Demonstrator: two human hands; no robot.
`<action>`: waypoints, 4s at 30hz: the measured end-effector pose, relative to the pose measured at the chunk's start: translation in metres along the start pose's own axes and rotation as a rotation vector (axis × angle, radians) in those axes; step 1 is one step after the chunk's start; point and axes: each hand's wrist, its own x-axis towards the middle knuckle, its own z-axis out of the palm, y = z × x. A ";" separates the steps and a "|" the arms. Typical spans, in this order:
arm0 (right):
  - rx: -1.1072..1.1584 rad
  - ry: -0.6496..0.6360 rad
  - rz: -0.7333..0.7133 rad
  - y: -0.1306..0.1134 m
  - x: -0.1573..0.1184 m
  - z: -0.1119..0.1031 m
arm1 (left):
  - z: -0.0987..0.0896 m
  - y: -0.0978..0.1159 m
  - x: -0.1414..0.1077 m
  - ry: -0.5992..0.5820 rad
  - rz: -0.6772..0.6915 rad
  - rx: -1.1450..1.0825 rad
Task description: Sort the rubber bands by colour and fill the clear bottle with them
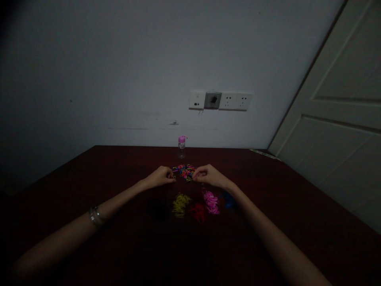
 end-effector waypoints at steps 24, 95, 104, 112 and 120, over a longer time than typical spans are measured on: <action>-0.579 0.018 -0.151 0.028 0.005 0.002 | -0.001 0.043 0.013 -0.105 0.104 -0.321; -0.284 -0.376 0.103 -0.036 -0.046 -0.024 | 0.038 0.088 0.020 -0.189 0.229 -0.075; -0.409 -0.241 0.039 -0.025 -0.076 0.020 | 0.048 0.090 0.023 -0.136 0.267 -0.066; -0.480 0.050 -0.051 -0.010 -0.077 -0.006 | 0.042 0.087 0.024 -0.108 0.245 -0.038; -0.558 -0.241 -0.036 -0.007 -0.073 -0.005 | 0.024 0.088 0.010 -0.128 0.325 -0.067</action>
